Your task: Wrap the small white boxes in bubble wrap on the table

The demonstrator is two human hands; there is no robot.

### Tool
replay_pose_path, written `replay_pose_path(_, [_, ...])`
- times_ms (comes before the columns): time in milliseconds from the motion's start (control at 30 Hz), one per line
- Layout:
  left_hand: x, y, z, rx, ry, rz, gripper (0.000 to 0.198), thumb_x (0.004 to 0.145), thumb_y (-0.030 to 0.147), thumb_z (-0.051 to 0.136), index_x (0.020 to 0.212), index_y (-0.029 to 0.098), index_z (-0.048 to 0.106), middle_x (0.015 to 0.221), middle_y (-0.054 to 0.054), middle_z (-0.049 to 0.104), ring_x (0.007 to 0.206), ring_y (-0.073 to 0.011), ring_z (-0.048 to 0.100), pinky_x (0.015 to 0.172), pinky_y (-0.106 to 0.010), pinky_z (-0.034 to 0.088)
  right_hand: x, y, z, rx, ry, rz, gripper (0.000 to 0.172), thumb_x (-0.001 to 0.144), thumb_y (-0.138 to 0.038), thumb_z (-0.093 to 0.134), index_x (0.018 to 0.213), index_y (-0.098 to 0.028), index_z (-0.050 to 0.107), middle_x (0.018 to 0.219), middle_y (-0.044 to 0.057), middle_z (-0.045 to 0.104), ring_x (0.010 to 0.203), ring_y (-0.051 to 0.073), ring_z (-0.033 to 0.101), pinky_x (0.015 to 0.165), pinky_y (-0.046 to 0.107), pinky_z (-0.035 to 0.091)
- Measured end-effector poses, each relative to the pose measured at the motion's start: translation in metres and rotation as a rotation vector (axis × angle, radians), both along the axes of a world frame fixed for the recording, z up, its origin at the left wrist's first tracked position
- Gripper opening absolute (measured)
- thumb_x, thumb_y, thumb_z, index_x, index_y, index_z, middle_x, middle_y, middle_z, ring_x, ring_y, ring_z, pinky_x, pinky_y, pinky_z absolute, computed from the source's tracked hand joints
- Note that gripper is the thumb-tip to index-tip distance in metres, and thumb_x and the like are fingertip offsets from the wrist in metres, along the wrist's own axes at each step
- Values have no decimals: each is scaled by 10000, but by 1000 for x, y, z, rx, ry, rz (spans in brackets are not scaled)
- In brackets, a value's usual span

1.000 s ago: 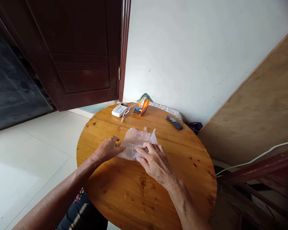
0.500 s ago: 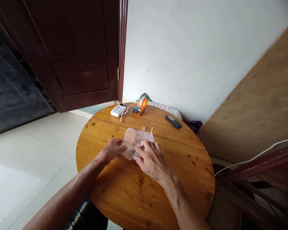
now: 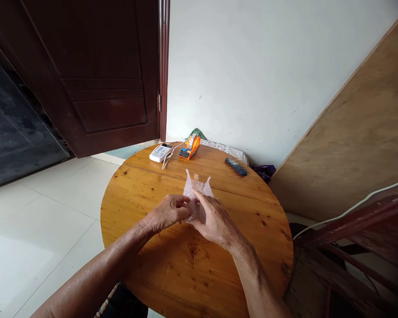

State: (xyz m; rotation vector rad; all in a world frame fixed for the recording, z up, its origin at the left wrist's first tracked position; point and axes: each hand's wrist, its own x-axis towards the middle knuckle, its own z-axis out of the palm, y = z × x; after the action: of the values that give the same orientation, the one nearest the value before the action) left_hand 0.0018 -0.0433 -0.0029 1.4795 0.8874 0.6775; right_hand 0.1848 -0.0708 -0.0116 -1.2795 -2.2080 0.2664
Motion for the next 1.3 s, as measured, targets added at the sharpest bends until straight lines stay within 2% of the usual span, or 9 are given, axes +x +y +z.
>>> replay_pose_path(167, [9, -4, 8, 324, 404, 76, 103, 732, 186, 524, 656, 167, 590, 552, 48, 412, 532, -94, 357, 527, -243, 239, 8, 0, 1, -18, 93, -4, 630, 729, -93, 565, 1343, -212, 485, 1125, 81, 703, 1053, 246, 645, 962, 411, 463])
replay_pose_path(333, [17, -5, 9, 553, 778, 79, 125, 799, 263, 580, 729, 194, 657, 625, -14, 551, 605, -169, 499, 600, -286, 310, 16, -1, 9, 47, 197, -136, 353, 817, -154, 521, 1152, -218, 612, 1136, 81, 694, 1088, 242, 631, 969, 399, 473])
replay_pose_path(433, [14, -3, -1, 751, 772, 84, 168, 835, 310, 578, 858, 203, 705, 826, -76, 637, 762, -224, 582, 717, -331, 402, 29, -7, 10, 53, 212, -300, 310, 848, -260, 541, 1145, -210, 616, 1167, 108, 680, 1092, 262, 631, 942, 419, 490])
replay_pose_path(600, [10, 1, -23, 965, 624, 139, 197, 870, 315, 554, 921, 186, 694, 1018, -110, 622, 916, -245, 567, 826, -371, 452, 50, -22, -7, -174, 226, -589, 544, 775, -469, 632, 1222, -163, 585, 1109, 146, 703, 881, 265, 692, 735, 396, 539])
replay_pose_path(700, [12, 2, -33, 977, 548, 150, 199, 888, 284, 519, 942, 174, 676, 1007, -108, 613, 912, -229, 566, 846, -360, 477, 48, -26, -16, -311, 327, -597, 596, 782, -513, 616, 1255, -155, 565, 954, 106, 736, 734, 229, 694, 671, 364, 532])
replay_pose_path(767, [14, 3, -38, 982, 517, 166, 202, 893, 269, 502, 956, 174, 669, 1005, -106, 607, 911, -223, 569, 849, -351, 491, 42, -26, -18, -365, 368, -587, 635, 794, -523, 587, 1297, -139, 534, 890, 87, 732, 746, 227, 692, 693, 356, 529])
replay_pose_path(967, [15, 2, -43, 989, 473, 210, 194, 894, 264, 504, 962, 182, 667, 995, -95, 599, 908, -219, 580, 832, -340, 511, 38, -25, -12, -278, 220, -862, 803, 760, -593, 530, 1403, -119, 446, 1242, 156, 636, 771, 220, 646, 754, 388, 486])
replay_pose_path(1167, [16, 2, -41, 986, 499, 201, 176, 885, 256, 513, 942, 187, 664, 991, -92, 602, 902, -218, 576, 836, -339, 510, 37, -25, -13, -415, 159, -824, 781, 780, -596, 535, 1391, -115, 466, 955, 83, 708, 842, 258, 649, 760, 375, 451])
replay_pose_path(1300, [17, 3, -41, 971, 506, 188, 195, 884, 268, 509, 949, 177, 670, 1001, -100, 603, 916, -228, 576, 844, -350, 508, 27, -18, -20, -387, 261, -730, 722, 743, -520, 582, 1337, -116, 512, 712, 9, 648, 674, 212, 596, 655, 329, 432])
